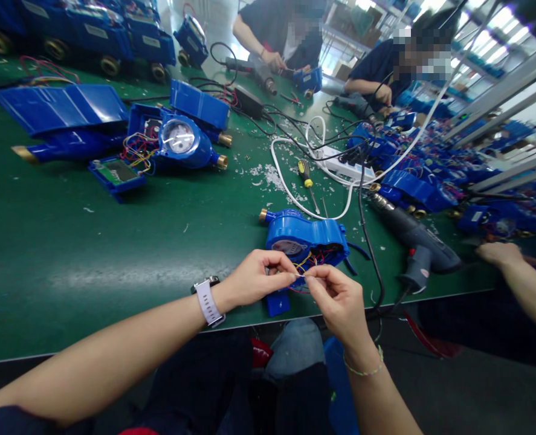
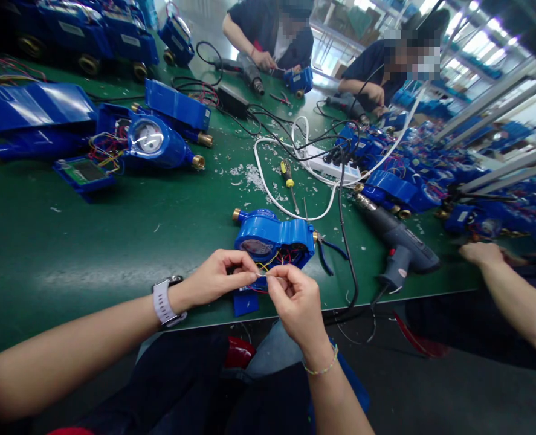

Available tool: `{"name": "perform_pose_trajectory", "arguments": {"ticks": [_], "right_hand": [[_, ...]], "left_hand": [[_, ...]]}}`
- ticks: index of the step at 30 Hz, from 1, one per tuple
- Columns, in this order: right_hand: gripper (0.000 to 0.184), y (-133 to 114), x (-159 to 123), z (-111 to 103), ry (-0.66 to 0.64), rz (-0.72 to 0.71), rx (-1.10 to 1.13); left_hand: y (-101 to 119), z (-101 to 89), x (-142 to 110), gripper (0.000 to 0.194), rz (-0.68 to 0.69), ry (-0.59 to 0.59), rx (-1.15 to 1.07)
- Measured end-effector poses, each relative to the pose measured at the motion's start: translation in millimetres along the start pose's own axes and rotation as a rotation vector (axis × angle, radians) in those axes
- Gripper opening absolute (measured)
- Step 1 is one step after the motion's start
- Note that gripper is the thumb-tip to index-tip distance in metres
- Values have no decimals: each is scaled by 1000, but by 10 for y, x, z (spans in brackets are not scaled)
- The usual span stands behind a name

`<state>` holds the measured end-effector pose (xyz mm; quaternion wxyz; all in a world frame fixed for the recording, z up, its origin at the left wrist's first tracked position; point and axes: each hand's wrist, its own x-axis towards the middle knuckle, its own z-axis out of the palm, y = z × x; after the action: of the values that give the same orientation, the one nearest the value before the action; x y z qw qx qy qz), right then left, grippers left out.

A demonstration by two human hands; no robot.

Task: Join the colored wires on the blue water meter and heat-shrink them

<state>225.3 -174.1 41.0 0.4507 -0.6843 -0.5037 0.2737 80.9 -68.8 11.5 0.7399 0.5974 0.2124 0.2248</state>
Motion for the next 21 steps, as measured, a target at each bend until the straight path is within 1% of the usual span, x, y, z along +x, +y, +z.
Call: {"name": "perform_pose_trajectory", "arguments": {"ticks": [7,11,13,18,21], "right_hand": [[16,47,19,33,-2,9,-23],[15,28,27,17,5,-27,-72],[14,8,30,9,10,-56,-105],[15,-1,26,-10,25,-85,-169],[15,7,15,-26,12,-94,-185]], "left_hand": [[3,31,-22,16,21,30,47],[18,27,-59,12,165,155,252],[23,20,-76,10,214,194,343],[41,17,-80,9,212,207,410],[60,16,-69,8,186,204,421]]}}
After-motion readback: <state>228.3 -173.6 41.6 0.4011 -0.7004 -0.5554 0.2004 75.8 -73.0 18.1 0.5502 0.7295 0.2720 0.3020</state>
